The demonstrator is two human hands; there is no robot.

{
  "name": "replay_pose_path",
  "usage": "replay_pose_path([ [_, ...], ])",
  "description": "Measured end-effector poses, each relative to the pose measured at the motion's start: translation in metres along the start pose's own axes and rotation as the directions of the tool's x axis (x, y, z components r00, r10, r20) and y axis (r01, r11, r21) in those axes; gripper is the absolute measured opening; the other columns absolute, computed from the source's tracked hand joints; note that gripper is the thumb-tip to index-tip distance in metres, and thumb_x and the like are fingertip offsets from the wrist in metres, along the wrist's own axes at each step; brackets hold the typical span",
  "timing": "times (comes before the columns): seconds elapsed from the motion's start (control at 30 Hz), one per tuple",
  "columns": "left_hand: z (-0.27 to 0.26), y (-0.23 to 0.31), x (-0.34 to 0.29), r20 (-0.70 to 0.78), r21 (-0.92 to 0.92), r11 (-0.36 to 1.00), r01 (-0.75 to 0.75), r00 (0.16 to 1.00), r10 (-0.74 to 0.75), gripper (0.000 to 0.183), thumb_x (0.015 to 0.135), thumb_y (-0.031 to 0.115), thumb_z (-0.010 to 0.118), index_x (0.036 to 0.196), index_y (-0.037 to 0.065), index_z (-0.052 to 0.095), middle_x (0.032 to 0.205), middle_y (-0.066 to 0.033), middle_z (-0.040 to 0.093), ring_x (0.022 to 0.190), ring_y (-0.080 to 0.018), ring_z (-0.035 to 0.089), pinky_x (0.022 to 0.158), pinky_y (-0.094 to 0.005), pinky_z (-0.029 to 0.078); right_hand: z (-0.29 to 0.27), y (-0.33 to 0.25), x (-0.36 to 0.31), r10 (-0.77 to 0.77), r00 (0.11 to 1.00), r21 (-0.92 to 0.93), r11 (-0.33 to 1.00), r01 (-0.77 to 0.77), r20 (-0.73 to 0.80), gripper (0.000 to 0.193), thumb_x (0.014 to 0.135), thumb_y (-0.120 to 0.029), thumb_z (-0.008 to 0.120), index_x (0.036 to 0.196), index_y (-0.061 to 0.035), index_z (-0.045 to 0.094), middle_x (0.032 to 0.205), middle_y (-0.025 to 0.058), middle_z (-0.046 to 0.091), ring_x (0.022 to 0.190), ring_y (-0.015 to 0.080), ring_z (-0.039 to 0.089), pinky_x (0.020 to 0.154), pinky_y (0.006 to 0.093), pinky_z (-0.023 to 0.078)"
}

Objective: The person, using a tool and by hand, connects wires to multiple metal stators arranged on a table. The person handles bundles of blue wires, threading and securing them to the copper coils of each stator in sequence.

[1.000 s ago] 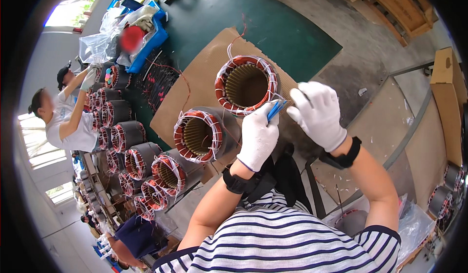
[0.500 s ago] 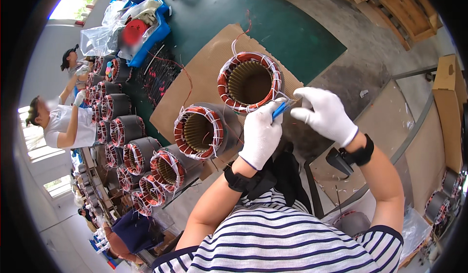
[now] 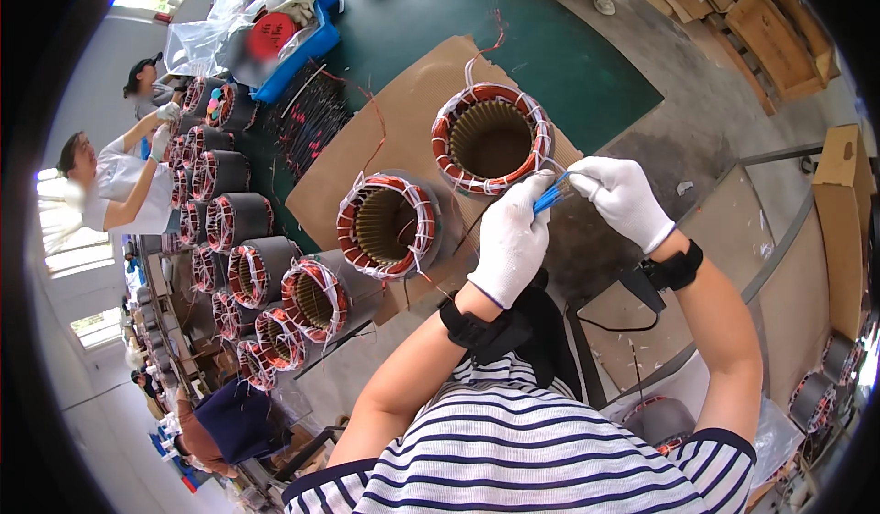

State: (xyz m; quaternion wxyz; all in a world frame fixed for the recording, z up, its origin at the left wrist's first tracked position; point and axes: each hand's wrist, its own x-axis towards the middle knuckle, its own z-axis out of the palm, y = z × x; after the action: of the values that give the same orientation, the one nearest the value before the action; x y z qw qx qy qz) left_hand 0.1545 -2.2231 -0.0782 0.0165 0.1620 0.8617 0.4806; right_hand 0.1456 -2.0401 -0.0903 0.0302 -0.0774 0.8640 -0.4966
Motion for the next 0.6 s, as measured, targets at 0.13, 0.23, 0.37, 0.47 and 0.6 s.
replay_pose_path([
  [0.13,-0.007,0.002,-0.011,-0.057,-0.049,0.999,0.002,0.998,-0.005,0.027,0.086,0.0,0.052,0.112,0.0,0.058,0.097,-0.023,0.063,0.094,-0.0361,0.063,0.079,-0.0347,0.049,-0.006,-0.004,-0.012,-0.017,0.996,-0.25,0.968,-0.005,-0.082,0.032,0.079,-0.021,0.067,0.106,-0.0039,0.061,0.087,0.0153,0.065,0.076,0.0318,0.062,0.069,0.0367,0.049],
  [0.23,-0.01,0.001,-0.009,-0.052,-0.083,0.996,0.009,0.999,-0.013,0.027,0.086,0.0,0.052,0.112,0.0,0.058,0.095,-0.0229,0.063,0.093,-0.0369,0.063,0.079,-0.0349,0.049,-0.014,-0.029,-0.011,-0.248,0.968,-0.635,0.752,0.174,-0.028,0.039,0.075,-0.023,0.07,0.108,-0.0059,0.059,0.085,0.0122,0.062,0.079,0.0299,0.06,0.072,0.0375,0.046],
  [0.37,-0.012,-0.003,-0.014,-0.05,-0.109,0.994,0.025,0.998,-0.03,0.028,0.084,-0.001,0.052,0.112,0.0,0.057,0.096,-0.0219,0.063,0.093,-0.0379,0.062,0.08,-0.0362,0.049,-0.026,-0.047,-0.022,-0.267,0.964,-0.773,0.615,0.156,-0.017,0.045,0.073,-0.025,0.072,0.111,-0.0065,0.056,0.089,0.01,0.06,0.086,0.0275,0.058,0.079,0.039,0.042],
  [0.47,-0.016,0.005,-0.025,-0.235,-0.093,0.978,-0.185,0.959,0.159,0.03,0.082,-0.004,0.053,0.111,0.0,0.058,0.1,-0.0217,0.062,0.095,-0.0371,0.061,0.079,-0.037,0.049,-0.032,-0.07,-0.027,-0.296,0.951,-0.803,0.586,0.109,-0.088,0.04,0.074,-0.021,0.069,0.109,-0.0062,0.058,0.095,0.0107,0.061,0.093,0.028,0.057,0.084,0.0396,0.041],
  [0.6,-0.041,0.034,-0.068,-0.008,-0.291,0.877,-0.383,0.917,0.398,0.025,0.079,0.001,0.059,0.104,0.0,0.057,0.086,-0.0209,0.062,0.081,-0.0375,0.062,0.068,-0.0396,0.049,-0.031,-0.115,-0.035,-0.261,0.895,-0.538,0.843,0.029,-0.361,0.019,0.081,-0.011,0.06,0.097,-0.0019,0.064,0.089,0.0111,0.063,0.081,0.0235,0.059,0.071,0.0324,0.046],
])
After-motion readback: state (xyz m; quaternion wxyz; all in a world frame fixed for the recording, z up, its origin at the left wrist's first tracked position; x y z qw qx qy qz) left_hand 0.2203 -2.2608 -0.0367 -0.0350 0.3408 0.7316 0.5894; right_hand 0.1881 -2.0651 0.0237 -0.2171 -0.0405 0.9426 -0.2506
